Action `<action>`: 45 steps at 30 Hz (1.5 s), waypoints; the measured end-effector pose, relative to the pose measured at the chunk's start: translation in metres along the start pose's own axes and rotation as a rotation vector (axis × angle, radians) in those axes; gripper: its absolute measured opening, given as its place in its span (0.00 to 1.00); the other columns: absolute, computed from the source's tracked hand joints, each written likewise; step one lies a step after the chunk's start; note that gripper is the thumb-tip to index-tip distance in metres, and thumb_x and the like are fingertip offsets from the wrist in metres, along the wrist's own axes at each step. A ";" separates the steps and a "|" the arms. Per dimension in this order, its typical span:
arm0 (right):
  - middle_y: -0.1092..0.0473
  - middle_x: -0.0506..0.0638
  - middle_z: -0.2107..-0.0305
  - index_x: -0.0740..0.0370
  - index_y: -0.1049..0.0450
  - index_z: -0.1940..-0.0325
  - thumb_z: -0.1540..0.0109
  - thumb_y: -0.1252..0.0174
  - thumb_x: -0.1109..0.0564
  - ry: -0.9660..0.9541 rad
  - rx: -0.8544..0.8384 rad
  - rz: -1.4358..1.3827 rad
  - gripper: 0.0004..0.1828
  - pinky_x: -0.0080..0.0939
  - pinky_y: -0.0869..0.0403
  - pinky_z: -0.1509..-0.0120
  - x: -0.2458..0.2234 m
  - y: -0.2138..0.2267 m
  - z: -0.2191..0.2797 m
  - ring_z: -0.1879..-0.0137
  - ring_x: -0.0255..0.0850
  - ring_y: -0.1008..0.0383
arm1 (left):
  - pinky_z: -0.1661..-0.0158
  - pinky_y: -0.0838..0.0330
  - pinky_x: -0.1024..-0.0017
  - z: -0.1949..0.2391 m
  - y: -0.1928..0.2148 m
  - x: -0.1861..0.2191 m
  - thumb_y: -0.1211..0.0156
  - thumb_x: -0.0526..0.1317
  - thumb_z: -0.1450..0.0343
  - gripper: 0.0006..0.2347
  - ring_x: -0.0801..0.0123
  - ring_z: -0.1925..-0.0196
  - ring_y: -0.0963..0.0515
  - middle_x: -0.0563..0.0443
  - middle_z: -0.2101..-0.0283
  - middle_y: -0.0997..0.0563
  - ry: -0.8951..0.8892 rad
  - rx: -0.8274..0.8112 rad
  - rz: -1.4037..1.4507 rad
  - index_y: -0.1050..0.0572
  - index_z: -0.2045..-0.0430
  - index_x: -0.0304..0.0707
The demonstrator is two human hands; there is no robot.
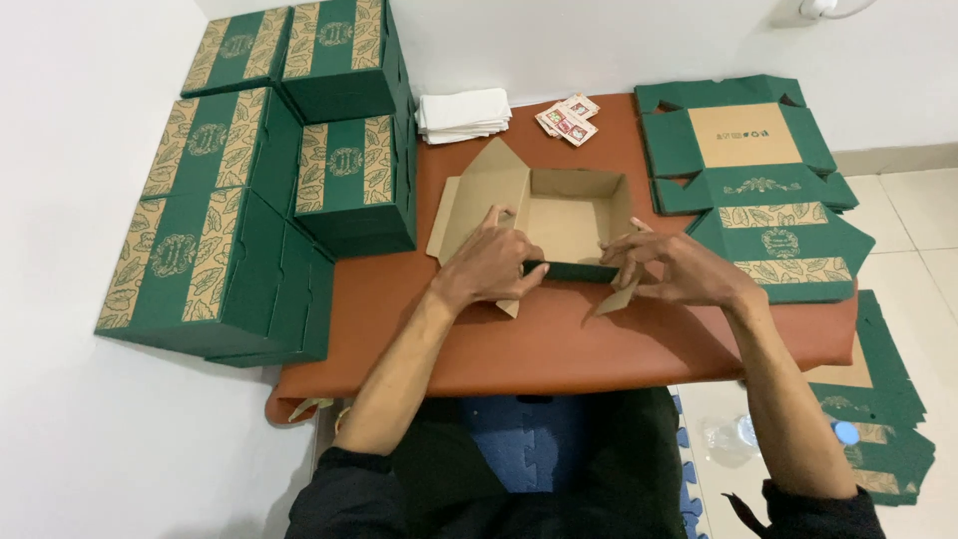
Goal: Folding flat cardboard templates into boxes, applying stickers to the interior, and stacking the completed boxes.
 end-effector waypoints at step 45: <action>0.23 0.54 0.75 0.58 0.24 0.62 0.38 0.28 0.56 0.490 0.435 0.259 0.09 0.62 0.37 0.27 0.074 -0.031 -0.076 0.71 0.48 0.22 | 0.29 0.60 0.29 -0.005 -0.009 -0.027 0.35 0.38 0.29 0.28 0.49 0.40 0.20 0.40 0.60 0.12 0.084 0.182 0.246 0.34 0.30 0.40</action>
Point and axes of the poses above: each hand's wrist, its own z-axis away from the middle knuckle, its own y-axis out of the back of the hand, x = y × z, the point moved 2 cm from there along -z, towards the middle knuckle
